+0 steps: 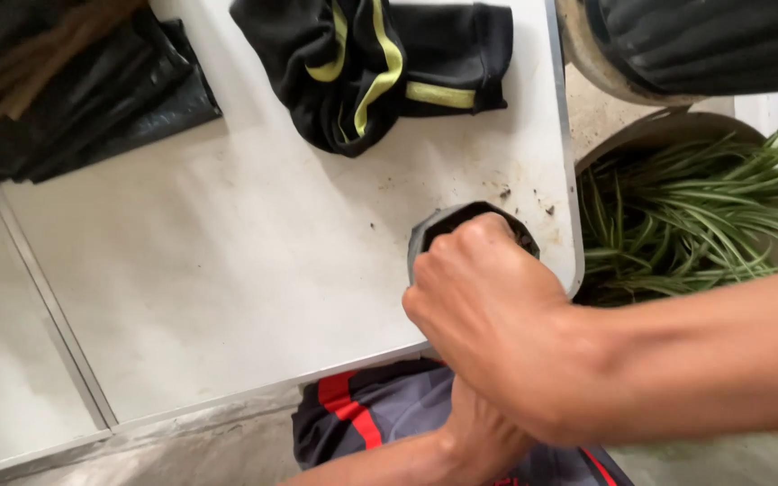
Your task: Planting a spider plant into a small nursery pot by adding soil with a trowel
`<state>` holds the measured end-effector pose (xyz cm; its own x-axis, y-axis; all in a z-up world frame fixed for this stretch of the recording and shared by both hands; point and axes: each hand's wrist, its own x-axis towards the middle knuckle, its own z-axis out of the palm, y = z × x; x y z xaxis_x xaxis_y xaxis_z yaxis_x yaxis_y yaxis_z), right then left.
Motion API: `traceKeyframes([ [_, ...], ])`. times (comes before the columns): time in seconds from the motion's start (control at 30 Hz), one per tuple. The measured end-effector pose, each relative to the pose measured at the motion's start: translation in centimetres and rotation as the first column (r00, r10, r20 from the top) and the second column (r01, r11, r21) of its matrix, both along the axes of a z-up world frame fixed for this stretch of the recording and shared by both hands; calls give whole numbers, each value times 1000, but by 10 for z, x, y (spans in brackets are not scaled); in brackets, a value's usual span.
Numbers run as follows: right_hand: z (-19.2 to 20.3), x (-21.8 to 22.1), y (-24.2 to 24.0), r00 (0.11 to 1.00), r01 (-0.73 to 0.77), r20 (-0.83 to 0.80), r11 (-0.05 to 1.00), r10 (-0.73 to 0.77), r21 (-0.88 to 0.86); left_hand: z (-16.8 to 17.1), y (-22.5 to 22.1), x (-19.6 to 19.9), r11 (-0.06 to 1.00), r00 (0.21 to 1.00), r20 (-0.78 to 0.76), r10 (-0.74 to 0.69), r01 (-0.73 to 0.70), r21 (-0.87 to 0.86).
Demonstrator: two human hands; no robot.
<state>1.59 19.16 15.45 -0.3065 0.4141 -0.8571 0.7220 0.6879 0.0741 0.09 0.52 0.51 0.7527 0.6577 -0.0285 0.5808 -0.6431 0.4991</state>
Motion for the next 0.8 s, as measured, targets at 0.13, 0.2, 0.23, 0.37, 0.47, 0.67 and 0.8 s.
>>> traceKeyframes([
  [0.13, 20, -9, 7, 997, -77, 29, 997, 77, -10, 5, 13, 9, 1000, 1000, 30, 0, 0, 4],
  [0.2, 31, -8, 9, 1000, -8, 19, 998, 9, -56, 9, 17, 7, 1000, 999, 32, 2, -1, -22],
  [0.23, 19, -4, 7, 1000, -15, 10, 997, 15, -70, 12, 15, 4, 999, 1000, 23, 8, -7, -35],
  [0.37, 13, 7, 5, 1000, -27, 2, 999, 27, -24, 16, 23, 5, 999, 999, 44, 4, -2, -44],
  [0.47, 15, 9, 12, 1000, -1, -8, 996, 0, -87, 19, 19, 3, 997, 999, 43, 7, -4, -82],
  [0.67, 40, 32, 5, 994, -60, -93, 998, 60, 9, 16, 15, 3, 994, 993, 113, 18, -6, -105],
  [0.8, 39, 50, -15, 988, -104, -98, 986, 117, 131, 19, 9, 8, 999, 989, 148, 31, -27, -26],
])
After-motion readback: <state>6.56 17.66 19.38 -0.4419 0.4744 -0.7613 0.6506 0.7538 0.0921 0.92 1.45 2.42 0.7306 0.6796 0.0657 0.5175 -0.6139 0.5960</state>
